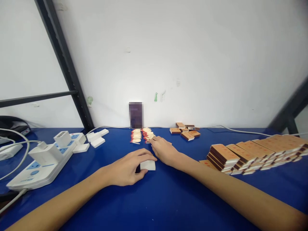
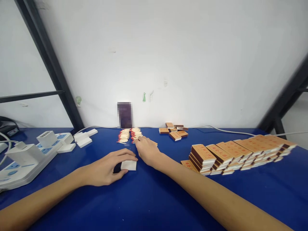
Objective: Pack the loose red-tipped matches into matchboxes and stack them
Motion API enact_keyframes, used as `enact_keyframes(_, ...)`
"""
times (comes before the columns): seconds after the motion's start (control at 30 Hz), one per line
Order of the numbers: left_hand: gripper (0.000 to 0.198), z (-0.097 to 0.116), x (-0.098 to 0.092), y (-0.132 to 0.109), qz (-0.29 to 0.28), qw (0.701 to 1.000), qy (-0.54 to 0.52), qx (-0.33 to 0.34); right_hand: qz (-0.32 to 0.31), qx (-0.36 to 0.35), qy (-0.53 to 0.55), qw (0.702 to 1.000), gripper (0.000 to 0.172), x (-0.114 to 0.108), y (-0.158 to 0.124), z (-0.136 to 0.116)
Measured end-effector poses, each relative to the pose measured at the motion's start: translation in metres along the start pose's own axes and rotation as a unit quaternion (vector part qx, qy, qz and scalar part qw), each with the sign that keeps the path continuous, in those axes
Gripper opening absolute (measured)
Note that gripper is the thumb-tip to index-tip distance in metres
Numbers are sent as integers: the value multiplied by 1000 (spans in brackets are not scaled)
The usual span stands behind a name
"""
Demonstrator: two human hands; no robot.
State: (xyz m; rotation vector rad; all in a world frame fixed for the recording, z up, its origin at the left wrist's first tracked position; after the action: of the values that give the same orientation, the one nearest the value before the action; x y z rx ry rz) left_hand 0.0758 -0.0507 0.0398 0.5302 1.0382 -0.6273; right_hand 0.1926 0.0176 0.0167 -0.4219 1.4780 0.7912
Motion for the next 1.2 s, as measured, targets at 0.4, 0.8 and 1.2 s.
enact_keyframes(0.4,22,-99,-34,25,228,950,141,-159,9,29,0,1000,28,4,1,7)
enact_keyframes(0.8,24,-105,-28,24,136,968,109,-182,13,34,-5,999,28,-5,-4,5)
enact_keyframes(1.2,22,-81,-17,21,73,985,100,-120,-78,-27,-53,995,29,-19,-27,-17)
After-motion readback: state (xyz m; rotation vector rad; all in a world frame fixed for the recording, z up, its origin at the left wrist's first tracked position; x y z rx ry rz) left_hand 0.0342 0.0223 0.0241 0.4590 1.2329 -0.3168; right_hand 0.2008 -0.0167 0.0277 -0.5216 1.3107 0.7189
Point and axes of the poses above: each hand's wrist, its own y-axis towards the middle knuckle, its own x-axis out of the palm, z = x × y, the point moved 6 cm from there along y, towards the middle knuckle, and after that the axes turned 14 degrees about -x, right-handed, at the moved point
